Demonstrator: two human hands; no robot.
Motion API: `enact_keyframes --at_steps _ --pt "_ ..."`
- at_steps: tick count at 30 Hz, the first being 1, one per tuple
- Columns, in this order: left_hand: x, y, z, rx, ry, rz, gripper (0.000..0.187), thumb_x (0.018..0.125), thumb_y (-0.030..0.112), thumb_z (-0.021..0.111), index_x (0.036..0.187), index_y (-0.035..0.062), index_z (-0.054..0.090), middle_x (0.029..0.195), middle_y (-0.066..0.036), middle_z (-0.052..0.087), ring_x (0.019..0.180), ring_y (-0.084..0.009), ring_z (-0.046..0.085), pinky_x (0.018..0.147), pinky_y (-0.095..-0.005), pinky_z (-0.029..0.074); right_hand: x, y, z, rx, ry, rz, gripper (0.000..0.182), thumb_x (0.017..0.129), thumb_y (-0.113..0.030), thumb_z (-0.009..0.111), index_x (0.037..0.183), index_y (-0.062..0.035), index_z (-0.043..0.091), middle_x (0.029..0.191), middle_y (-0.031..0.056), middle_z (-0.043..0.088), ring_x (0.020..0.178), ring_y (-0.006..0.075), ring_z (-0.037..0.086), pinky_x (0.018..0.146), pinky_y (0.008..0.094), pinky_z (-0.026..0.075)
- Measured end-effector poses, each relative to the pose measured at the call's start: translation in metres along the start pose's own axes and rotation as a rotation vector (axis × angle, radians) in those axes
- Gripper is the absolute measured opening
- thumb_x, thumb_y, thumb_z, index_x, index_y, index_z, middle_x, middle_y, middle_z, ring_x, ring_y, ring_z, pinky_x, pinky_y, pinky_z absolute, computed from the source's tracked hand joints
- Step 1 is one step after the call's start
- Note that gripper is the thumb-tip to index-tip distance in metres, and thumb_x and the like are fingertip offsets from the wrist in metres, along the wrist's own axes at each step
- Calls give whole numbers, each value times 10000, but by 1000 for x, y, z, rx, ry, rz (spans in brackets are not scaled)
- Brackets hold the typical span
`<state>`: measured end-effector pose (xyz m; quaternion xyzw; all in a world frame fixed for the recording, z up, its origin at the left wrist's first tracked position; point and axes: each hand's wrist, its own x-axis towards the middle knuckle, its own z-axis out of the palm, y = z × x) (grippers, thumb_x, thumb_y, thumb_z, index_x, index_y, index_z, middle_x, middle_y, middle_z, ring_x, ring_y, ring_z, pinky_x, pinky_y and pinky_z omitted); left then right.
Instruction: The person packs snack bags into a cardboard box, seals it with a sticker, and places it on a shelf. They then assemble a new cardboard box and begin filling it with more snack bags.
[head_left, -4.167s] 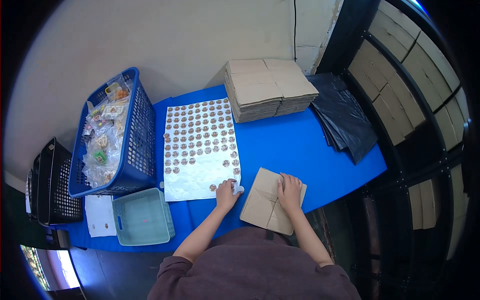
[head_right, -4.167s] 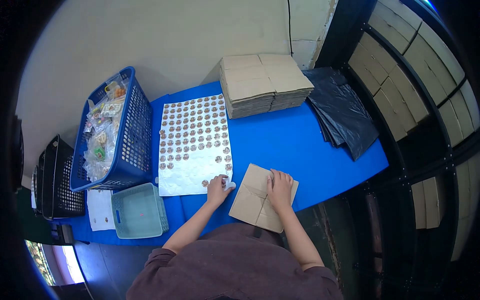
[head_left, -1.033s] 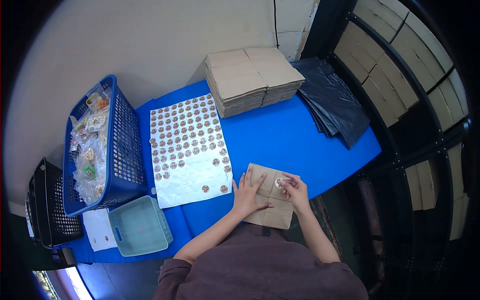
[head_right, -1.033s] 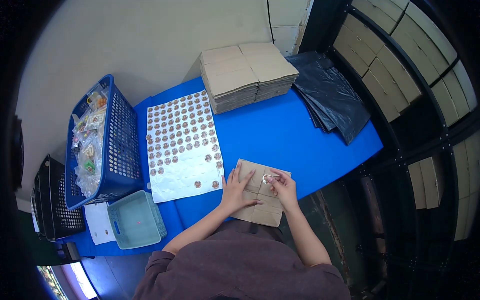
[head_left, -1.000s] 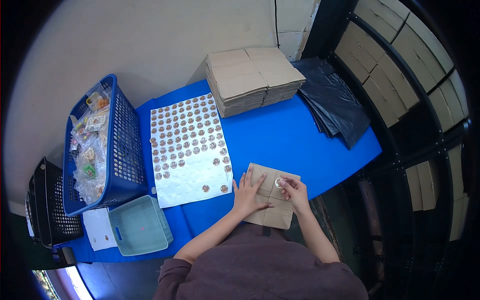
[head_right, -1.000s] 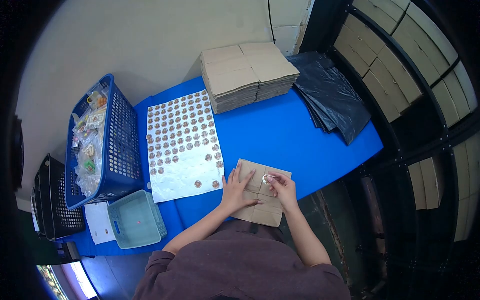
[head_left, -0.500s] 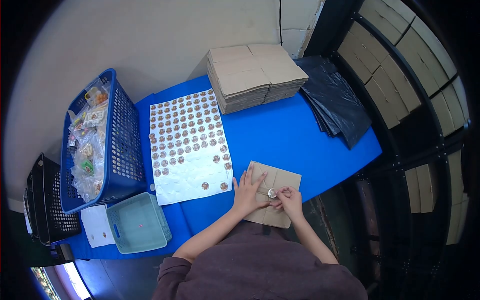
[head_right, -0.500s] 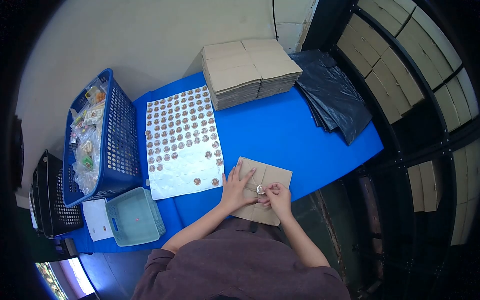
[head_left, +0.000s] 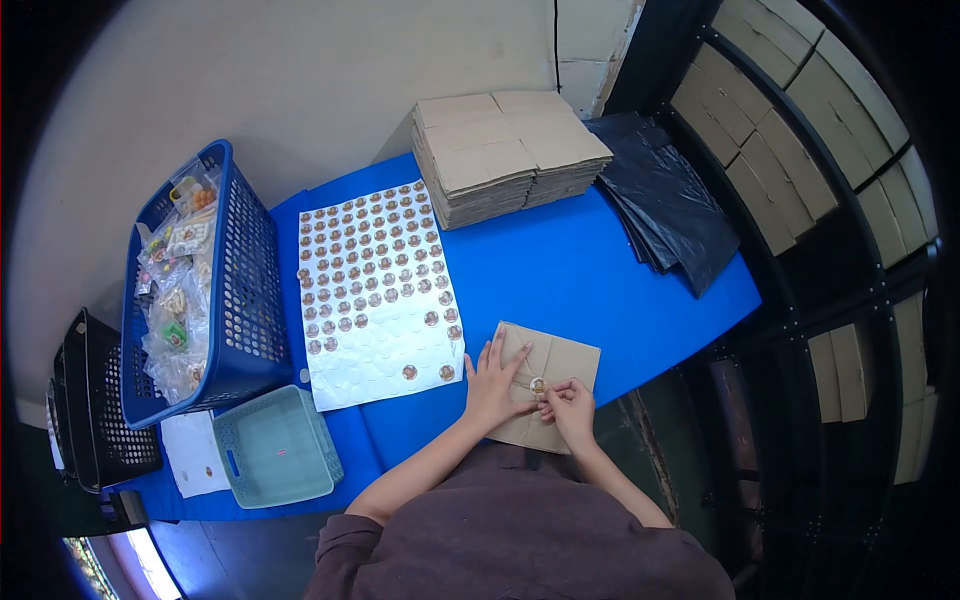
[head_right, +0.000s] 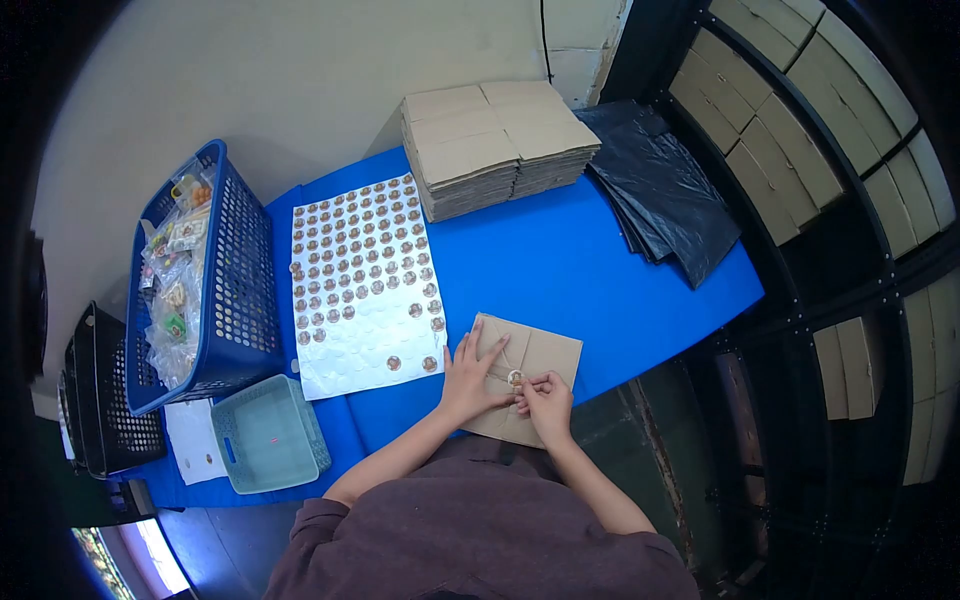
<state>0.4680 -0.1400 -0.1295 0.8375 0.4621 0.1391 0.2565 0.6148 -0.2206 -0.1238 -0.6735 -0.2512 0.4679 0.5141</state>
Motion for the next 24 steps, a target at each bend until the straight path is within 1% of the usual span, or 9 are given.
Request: enact_keyframes --at_steps 4,6,10,12,13,15,19,21,24 --pt "-1 0 1 2 5 1 1039 537 569 811 1443 310 374 1554 -161 137 1356 -431 278 1052 -681 180 2 5 -3 45 -5 1 163 877 -52 635 878 38 499 732 138 653 534 134 618 466 243 527" --pt "-1 -1 1 -1 11 -1 1040 536 573 811 1443 310 373 1555 -157 137 1357 -429 279 1053 -681 180 1 2 -3 -3 -44 -7 180 871 -40 639 965 48 513 726 122 650 545 127 624 455 232 504" --pt "-1 0 0 2 7 1 1042 536 578 810 1443 306 374 1554 -160 136 1356 -427 281 1053 -680 181 -6 -17 1 -144 14 -73 205 862 -40 652 1022 42 553 707 88 643 533 104 616 425 225 463" --pt "-2 1 -1 -1 18 2 1043 538 594 803 1442 301 375 1552 -163 135 1358 -420 277 1052 -680 184 -5 -17 -1 -404 -35 -162 153 871 -52 648 999 24 611 660 56 629 584 103 647 415 232 432" --pt "-2 1 -1 -2 17 3 1043 538 594 803 1442 301 375 1552 -163 135 1358 -420 277 1052 -680 184 -5 -17 -1 -405 -34 -162 153 871 -52 648 999 24 611 660 56 629 584 103 647 415 232 432" --pt "-2 1 -1 1 21 7 1048 538 616 794 1443 297 373 1551 -165 133 1360 -413 270 1049 -682 189 -8 -24 4 -305 -8 -83 105 864 -64 666 903 28 635 635 41 623 558 67 622 406 205 409" --pt "-3 0 -1 5 34 21 1060 535 629 790 1447 294 366 1551 -162 132 1361 -409 266 1046 -683 193 -1 -17 -2 -311 -10 -32 105 874 -69 656 892 33 636 615 39 619 583 73 637 440 203 419" --pt "-3 1 -3 13 12 14 1066 536 630 789 1451 292 358 1551 -164 130 1359 -411 269 1045 -683 194 6 -3 -5 -404 -24 -159 124 876 -83 658 875 38 628 615 42 627 574 85 638 475 215 435" --pt "-3 2 -4 18 8 12 1064 543 628 786 1454 289 352 1550 -168 129 1357 -418 269 1045 -683 193 9 3 -4 -504 21 -202 145 879 -115 663 850 22 627 601 41 626 574 89 641 498 233 440"
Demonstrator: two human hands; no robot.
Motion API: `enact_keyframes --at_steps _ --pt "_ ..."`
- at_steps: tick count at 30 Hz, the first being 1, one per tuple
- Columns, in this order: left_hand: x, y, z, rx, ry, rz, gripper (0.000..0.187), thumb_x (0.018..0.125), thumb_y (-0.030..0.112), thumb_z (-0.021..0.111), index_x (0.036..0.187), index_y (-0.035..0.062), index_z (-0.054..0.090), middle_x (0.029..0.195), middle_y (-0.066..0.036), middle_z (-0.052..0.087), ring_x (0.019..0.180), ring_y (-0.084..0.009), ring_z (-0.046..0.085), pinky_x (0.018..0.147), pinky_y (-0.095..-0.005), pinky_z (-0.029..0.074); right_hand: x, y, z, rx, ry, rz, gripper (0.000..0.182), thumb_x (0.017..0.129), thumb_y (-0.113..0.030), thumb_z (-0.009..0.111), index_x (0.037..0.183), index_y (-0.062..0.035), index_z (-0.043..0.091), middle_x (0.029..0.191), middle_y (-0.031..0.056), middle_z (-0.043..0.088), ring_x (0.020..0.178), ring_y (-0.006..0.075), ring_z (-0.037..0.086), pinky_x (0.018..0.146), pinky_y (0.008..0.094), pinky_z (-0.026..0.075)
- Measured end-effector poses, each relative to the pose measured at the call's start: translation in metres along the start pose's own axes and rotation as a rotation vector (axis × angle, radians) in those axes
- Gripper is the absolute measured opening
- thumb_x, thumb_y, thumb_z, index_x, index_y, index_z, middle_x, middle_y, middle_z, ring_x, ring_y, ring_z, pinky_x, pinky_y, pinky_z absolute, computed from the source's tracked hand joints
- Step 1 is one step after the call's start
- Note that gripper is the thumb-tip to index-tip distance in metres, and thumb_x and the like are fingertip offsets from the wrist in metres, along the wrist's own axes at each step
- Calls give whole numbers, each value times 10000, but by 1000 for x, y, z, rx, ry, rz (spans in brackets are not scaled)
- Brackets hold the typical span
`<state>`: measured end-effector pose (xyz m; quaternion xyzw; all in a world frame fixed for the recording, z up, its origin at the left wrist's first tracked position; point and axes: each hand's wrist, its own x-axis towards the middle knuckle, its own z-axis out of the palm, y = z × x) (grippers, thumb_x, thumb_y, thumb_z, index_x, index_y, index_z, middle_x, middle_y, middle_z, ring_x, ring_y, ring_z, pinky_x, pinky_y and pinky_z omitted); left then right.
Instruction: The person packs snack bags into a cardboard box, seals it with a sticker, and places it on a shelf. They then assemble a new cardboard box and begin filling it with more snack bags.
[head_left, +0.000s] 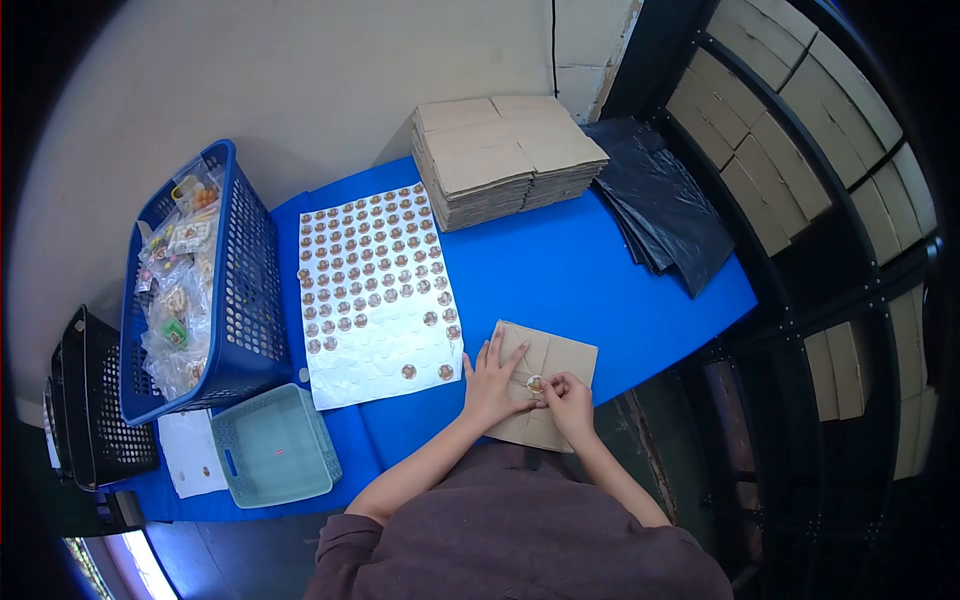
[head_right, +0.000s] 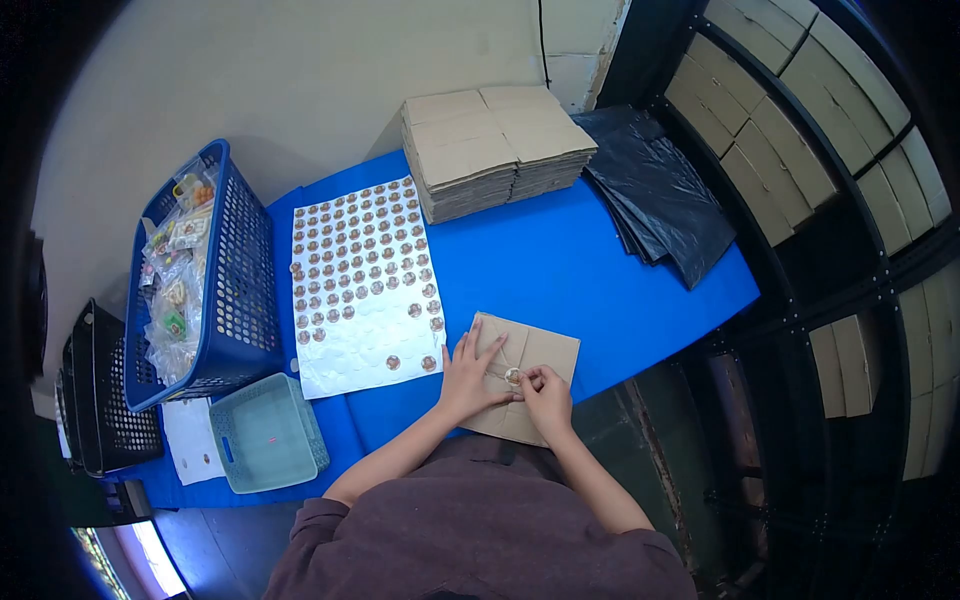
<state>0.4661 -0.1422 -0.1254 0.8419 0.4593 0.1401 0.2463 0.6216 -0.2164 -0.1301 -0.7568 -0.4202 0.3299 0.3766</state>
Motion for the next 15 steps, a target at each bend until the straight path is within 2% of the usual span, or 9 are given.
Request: enact_keyframes --at_steps 7,12,15 --pt "-1 -2 1 17 -21 10 1068 572 617 781 1471 277 314 1552 -177 113 1361 -434 246 1045 -680 193 -4 -13 -1 -112 5 43 162 865 -172 674 843 -14 644 584 29 607 563 76 622 508 255 418" --pt "4 -11 5 -207 -23 -8 974 689 535 747 1483 221 279 1557 -167 101 1386 -403 209 1047 -657 209 -4 -15 -4 -156 14 -8 143 833 -156 688 845 -17 658 571 15 590 522 88 518 507 276 394" --pt "4 -10 9 -175 -13 -39 915 727 475 737 1479 214 286 1560 -150 107 1389 -384 214 1045 -652 218 -3 -12 -6 -136 -9 1 148 834 -156 688 854 -12 662 565 16 581 509 80 495 501 275 384"
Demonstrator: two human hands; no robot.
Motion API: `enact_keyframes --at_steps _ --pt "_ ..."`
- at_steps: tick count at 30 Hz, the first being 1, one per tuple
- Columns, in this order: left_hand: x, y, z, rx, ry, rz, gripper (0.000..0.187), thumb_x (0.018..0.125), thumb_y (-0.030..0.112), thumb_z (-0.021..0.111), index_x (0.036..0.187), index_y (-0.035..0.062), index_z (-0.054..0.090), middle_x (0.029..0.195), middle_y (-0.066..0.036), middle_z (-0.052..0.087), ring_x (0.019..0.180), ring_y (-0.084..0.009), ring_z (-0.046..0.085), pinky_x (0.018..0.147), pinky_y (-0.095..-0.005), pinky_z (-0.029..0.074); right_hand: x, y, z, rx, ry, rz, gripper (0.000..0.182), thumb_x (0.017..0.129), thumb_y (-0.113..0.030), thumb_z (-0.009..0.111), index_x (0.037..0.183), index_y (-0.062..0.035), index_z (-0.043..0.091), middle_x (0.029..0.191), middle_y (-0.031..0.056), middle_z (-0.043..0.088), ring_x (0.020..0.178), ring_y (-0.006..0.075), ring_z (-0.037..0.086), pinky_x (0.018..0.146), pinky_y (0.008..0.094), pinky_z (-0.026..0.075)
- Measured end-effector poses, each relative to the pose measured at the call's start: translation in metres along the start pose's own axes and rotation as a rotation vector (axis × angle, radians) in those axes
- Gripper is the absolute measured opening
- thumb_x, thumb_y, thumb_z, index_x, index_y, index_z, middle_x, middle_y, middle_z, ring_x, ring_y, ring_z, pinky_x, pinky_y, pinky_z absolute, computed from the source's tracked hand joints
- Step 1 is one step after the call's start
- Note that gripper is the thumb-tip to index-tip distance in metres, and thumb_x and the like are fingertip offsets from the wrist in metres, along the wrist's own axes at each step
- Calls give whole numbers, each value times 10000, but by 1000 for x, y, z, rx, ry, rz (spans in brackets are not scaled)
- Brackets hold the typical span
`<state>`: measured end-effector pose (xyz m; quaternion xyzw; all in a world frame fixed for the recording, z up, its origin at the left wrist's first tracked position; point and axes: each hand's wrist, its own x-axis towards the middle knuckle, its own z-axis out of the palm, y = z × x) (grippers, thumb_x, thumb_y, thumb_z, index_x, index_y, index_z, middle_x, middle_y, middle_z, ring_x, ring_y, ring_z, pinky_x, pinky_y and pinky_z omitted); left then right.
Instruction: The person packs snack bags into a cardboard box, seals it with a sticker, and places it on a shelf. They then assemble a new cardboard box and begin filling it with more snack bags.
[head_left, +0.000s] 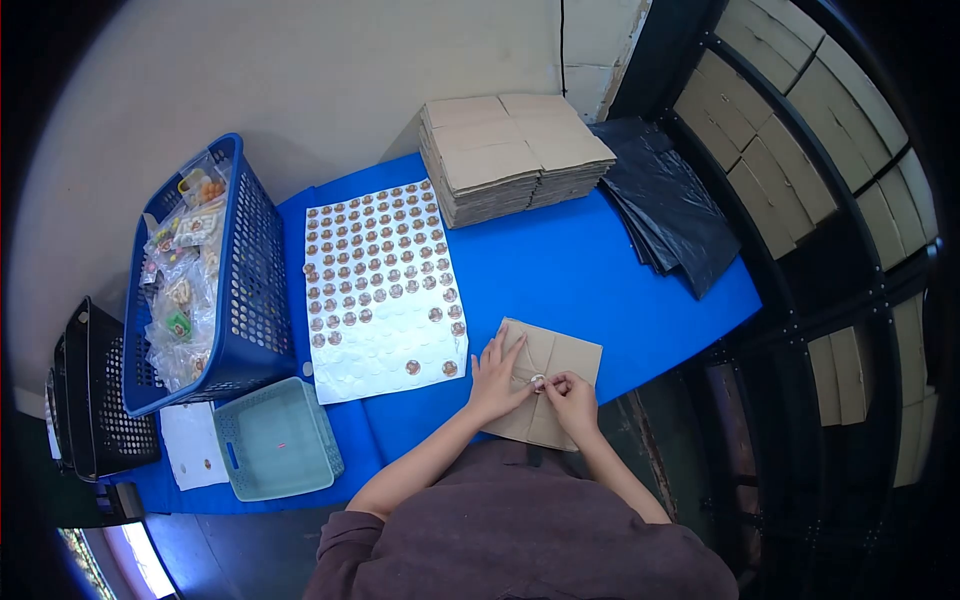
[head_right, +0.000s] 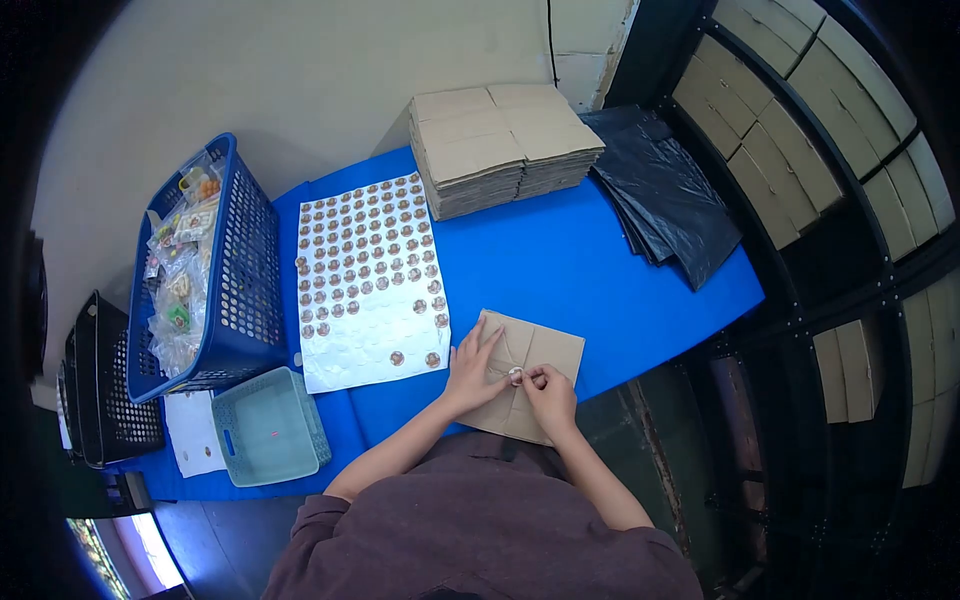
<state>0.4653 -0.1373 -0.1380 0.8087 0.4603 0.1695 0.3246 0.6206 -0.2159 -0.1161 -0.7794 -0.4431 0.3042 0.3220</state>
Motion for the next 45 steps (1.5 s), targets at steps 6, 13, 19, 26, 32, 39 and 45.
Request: enact_keyframes --at_steps 6,13,19,26,32,39,45 --pt "-2 4 1 35 25 11 942 694 437 778 1472 213 297 1556 -143 118 1381 -384 228 1041 -662 214 2 4 0 46 9 -31 165 832 -159 692 826 3 660 529 10 558 489 75 483 493 275 383" --pt "-1 3 0 30 55 25 951 672 437 797 1455 166 332 1545 -168 150 1355 -397 269 1070 -557 267 -2 1 -4 -80 233 -154 350 816 -279 719 1090 -92 608 967 124 625 796 213 584 659 345 447" --pt "-5 -5 9 -32 103 96 952 682 498 770 1469 230 307 1561 -130 125 1355 -411 273 1048 -602 268 15 -6 -12 -567 275 -476 853 678 -443 804 1391 -179 417 1472 246 203 1355 392 226 1073 537 198" --pt "-4 7 3 76 49 11 974 633 418 831 1457 238 343 1549 -158 141 1363 -376 274 1069 -517 281 33 -2 -13 -482 51 -274 1055 606 -522 815 1464 -179 305 1532 206 142 1434 366 94 1131 543 56" --pt "-6 7 -1 64 25 4 916 683 424 794 1460 257 338 1552 -152 140 1365 -384 270 1056 -566 275 39 6 -11 -409 15 -266 959 662 -506 786 1440 -157 349 1466 171 301 1407 347 190 1125 526 83" --pt "-7 3 6 146 64 35 545 938 327 508 1455 257 351 1557 -144 151 1346 -419 292 1062 -604 246 39 4 -12 -439 28 -271 887 682 -506 773 1402 -138 408 1406 143 378 1373 320 248 1110 517 121" --pt "-6 -1 7 35 159 107 448 959 155 404 1405 186 432 1513 -200 243 1311 -441 334 1079 -517 283 44 8 -9 -369 31 -217 853 676 -513 774 1362 -134 437 1389 128 395 1377 315 243 1113 528 98"
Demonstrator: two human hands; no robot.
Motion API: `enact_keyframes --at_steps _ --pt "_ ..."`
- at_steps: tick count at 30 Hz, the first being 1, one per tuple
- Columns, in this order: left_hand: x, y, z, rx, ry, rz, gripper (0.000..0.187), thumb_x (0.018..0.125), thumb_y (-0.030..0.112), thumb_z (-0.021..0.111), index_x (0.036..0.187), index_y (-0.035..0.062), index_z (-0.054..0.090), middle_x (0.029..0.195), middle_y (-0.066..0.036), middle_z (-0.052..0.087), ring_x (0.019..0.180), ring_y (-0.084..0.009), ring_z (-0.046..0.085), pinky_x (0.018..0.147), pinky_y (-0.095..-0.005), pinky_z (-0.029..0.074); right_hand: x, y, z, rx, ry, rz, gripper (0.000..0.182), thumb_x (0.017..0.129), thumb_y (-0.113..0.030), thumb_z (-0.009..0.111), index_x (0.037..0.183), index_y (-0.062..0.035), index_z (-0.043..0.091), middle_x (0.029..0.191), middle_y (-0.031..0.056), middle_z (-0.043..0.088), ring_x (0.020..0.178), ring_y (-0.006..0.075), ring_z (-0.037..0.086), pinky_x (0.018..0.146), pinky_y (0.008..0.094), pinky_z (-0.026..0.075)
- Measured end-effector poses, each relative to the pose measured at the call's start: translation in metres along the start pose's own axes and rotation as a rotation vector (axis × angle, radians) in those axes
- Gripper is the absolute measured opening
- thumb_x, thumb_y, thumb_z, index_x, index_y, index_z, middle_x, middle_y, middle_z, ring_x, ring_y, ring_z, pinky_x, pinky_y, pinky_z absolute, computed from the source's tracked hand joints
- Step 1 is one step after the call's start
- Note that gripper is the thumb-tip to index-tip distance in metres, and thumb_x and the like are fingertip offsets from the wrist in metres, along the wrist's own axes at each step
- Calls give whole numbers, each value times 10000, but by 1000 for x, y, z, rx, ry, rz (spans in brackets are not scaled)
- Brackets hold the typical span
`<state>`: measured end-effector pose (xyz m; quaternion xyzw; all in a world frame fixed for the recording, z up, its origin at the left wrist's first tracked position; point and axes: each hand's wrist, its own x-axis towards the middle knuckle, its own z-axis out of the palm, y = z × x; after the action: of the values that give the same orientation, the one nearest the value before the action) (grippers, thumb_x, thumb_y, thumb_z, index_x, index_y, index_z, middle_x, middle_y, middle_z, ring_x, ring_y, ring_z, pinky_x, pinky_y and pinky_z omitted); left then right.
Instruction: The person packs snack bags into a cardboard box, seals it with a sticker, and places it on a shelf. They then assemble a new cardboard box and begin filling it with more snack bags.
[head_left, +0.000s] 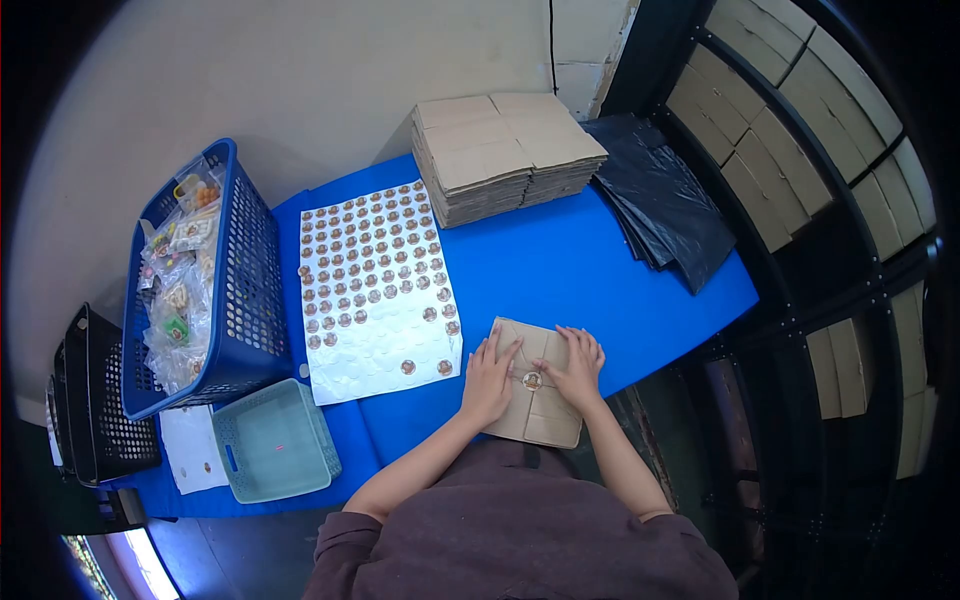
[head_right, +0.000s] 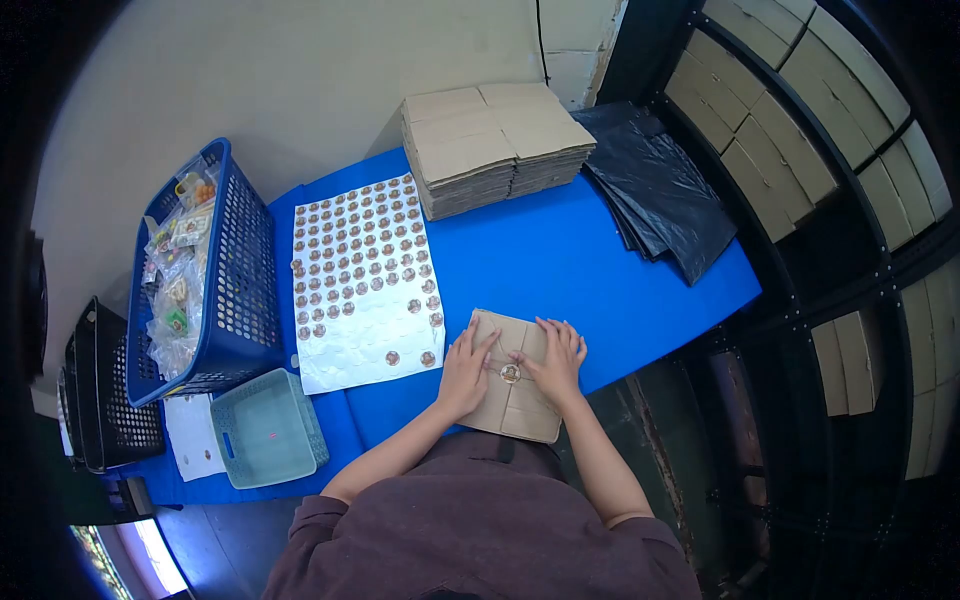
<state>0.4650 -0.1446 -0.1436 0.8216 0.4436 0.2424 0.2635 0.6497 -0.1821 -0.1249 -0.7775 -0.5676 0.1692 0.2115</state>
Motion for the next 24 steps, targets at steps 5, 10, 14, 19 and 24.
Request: enact_keyframes --at_steps 5,10,14,19,24 --pt "-1 -1 1 -41 -46 -27 469 956 167 410 1423 205 395 1538 -158 192 1355 -434 275 1079 -599 238 -2 -8 -6 -68 -26 -21 902 643 -528 789 1368 -135 423 1387 121 400 1379 312 240 1114 545 84" --pt "0 -1 0 21 -9 1 436 969 208 412 1401 150 432 1502 -217 253 1305 -452 338 1083 -505 281 -2 -8 -10 -77 -65 -32 932 622 -536 798 1374 -136 419 1400 99 398 1377 311 242 1118 541 88" --pt "-2 6 -7 91 -55 9 615 889 434 552 1423 173 394 1527 -197 200 1322 -442 318 1072 -545 276 -4 -3 -5 -74 -21 -70 922 640 -544 784 1375 -118 424 1406 92 399 1372 316 249 1121 517 107" --pt "-1 11 -6 159 -66 -13 810 780 557 647 1445 205 349 1544 -168 168 1312 -424 333 1059 -578 278 -3 4 -4 -63 8 -114 911 666 -532 772 1388 -106 414 1413 103 394 1370 322 251 1118 509 117" --pt "-1 14 -6 208 -87 -63 801 782 553 646 1446 223 344 1544 -148 177 1319 -399 327 1062 -582 272 -4 1 -8 -60 -49 -119 918 672 -523 769 1400 -104 400 1430 122 377 1375 327 239 1117 510 120"
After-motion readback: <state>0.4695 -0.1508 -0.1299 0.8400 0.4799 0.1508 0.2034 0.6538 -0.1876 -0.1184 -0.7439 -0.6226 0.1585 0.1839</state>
